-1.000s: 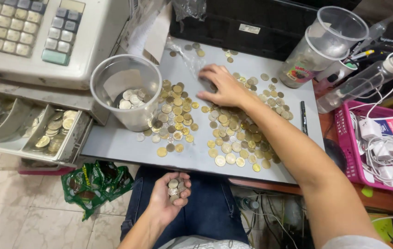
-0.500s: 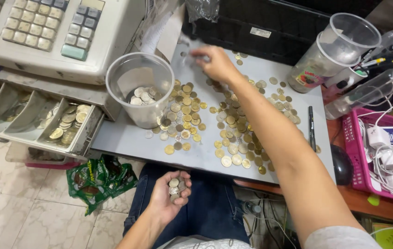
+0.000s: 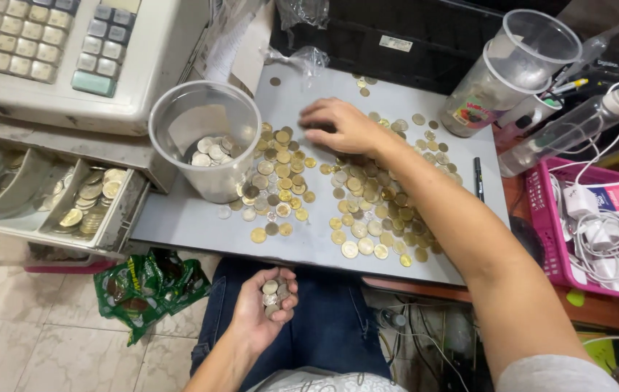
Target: Sorting and counting a large pile of coins on a desk and placing them into a cash register
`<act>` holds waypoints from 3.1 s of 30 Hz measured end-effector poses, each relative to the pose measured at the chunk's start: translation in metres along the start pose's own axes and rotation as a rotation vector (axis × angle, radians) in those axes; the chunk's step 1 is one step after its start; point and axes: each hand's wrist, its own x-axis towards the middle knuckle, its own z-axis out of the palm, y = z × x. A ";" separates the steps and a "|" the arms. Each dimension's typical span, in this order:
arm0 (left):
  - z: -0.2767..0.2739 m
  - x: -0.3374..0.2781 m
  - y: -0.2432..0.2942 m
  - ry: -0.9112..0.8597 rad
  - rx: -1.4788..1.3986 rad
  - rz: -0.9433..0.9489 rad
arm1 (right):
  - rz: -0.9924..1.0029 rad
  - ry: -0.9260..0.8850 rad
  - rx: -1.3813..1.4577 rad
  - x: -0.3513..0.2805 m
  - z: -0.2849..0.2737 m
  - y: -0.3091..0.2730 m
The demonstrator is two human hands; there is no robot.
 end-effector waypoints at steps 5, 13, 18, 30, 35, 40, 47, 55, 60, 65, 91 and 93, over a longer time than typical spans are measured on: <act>0.005 0.000 -0.008 -0.013 0.016 -0.016 | 0.361 0.140 -0.011 -0.015 -0.027 0.020; -0.001 -0.004 -0.001 -0.003 -0.011 -0.001 | 0.436 0.197 -0.117 -0.023 -0.009 0.061; 0.000 0.006 -0.007 -0.024 -0.003 -0.023 | 0.203 0.119 -0.058 -0.036 -0.001 0.052; 0.018 -0.009 -0.012 -0.026 0.043 -0.010 | 0.269 -0.148 0.121 0.001 -0.006 -0.042; 0.023 -0.017 -0.010 -0.014 0.050 -0.008 | 0.374 -0.340 0.173 0.021 -0.024 -0.048; 0.025 -0.021 -0.012 0.009 0.050 -0.005 | 0.383 -0.349 0.164 0.010 -0.024 -0.064; 0.028 -0.019 -0.016 -0.023 0.093 -0.013 | -0.042 -0.356 0.521 -0.051 -0.015 -0.160; 0.031 -0.020 -0.025 -0.071 0.095 -0.037 | -0.015 -0.231 0.466 -0.056 -0.015 -0.119; 0.028 -0.020 -0.027 -0.083 0.091 -0.030 | 0.214 -0.127 0.080 -0.032 -0.016 -0.064; 0.026 -0.019 -0.023 -0.067 0.098 -0.012 | 0.264 -0.218 0.051 -0.013 0.001 -0.037; 0.034 -0.019 -0.028 -0.063 0.153 -0.083 | -0.092 -0.173 0.493 -0.107 -0.015 -0.189; 0.031 -0.020 -0.027 -0.059 0.153 -0.058 | 0.045 0.050 0.267 -0.115 -0.021 -0.156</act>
